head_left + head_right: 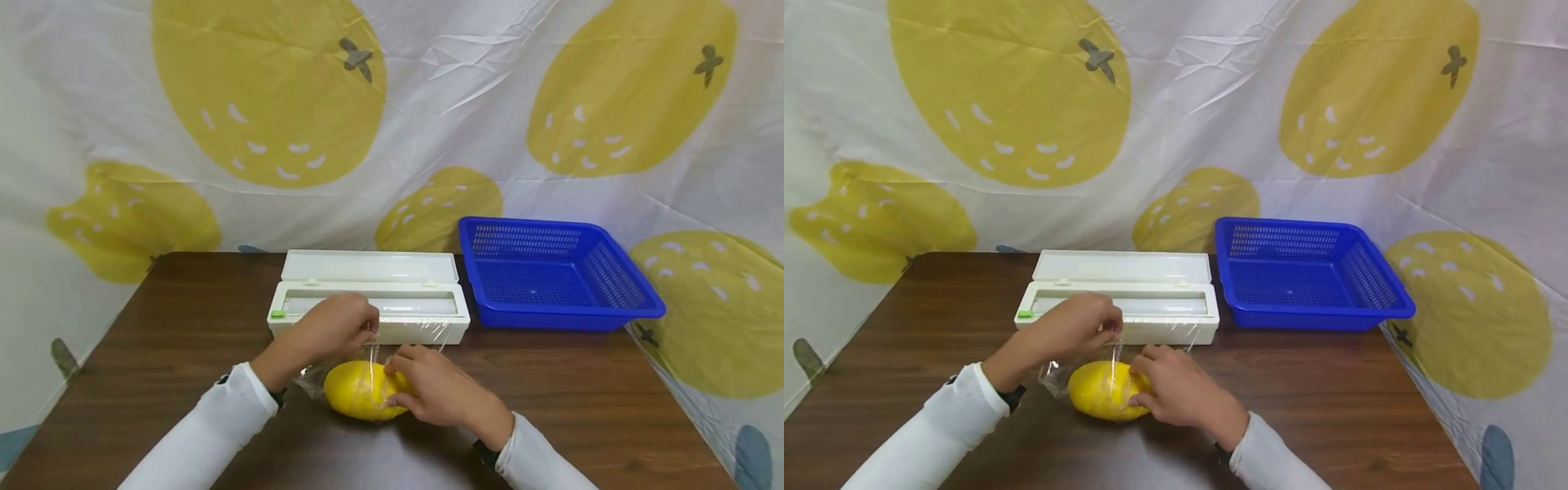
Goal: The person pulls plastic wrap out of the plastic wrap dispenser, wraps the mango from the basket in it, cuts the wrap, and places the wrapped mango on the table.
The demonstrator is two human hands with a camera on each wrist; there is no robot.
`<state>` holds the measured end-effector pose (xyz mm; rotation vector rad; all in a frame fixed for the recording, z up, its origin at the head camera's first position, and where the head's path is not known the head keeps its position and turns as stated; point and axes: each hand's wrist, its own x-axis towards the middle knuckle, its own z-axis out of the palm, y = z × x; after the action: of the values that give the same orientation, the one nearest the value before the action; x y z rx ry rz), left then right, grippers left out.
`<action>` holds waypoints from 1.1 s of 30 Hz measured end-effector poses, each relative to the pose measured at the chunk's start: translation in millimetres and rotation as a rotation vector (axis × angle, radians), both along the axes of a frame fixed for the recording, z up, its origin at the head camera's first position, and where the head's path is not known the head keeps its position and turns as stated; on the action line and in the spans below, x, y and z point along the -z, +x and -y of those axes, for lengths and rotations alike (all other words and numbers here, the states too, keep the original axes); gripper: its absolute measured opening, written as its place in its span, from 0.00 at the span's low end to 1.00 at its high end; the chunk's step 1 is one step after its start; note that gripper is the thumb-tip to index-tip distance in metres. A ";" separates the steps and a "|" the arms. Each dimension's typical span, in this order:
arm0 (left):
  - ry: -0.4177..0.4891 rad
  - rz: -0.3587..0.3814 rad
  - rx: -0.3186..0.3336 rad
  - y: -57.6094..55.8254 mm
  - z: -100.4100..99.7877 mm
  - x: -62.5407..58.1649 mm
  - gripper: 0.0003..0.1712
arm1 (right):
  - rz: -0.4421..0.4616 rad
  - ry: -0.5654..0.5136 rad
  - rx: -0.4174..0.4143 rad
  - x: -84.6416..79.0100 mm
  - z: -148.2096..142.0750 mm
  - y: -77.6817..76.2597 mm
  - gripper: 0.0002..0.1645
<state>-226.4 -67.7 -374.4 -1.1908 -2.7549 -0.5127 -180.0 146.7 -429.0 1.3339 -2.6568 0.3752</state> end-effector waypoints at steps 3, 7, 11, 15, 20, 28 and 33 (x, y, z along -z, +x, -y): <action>-0.012 0.035 -0.046 -1.8 -7.1 11.3 0.08 | -0.001 0.002 0.001 -0.9 0.0 -0.2 0.24; -0.025 0.065 -0.069 -1.5 -12.8 24.8 0.10 | -0.003 0.001 -0.003 -1.7 -0.3 -0.9 0.24; -0.022 0.021 -0.069 1.1 -16.0 34.6 0.09 | -0.014 0.007 -0.007 -3.0 -0.6 -1.2 0.23; 0.034 -0.023 -0.109 3.4 -19.1 40.3 0.04 | -0.019 0.013 0.001 -4.7 -0.6 -1.2 0.22; 0.108 0.000 -0.149 6.1 -21.7 44.6 0.08 | -0.019 0.025 0.000 -5.3 -0.4 -1.2 0.22; 0.101 -0.003 -0.041 12.5 -14.6 50.7 0.08 | -0.022 0.022 -0.019 -3.4 -0.7 -0.2 0.22; 0.079 0.043 0.007 21.8 -7.0 48.5 0.10 | -0.003 0.034 -0.004 -2.4 -1.2 0.7 0.23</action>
<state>-204.5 -60.7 -422.9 -1.1858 -2.7379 -0.6492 -179.4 147.9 -426.6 1.3480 -2.6707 0.3292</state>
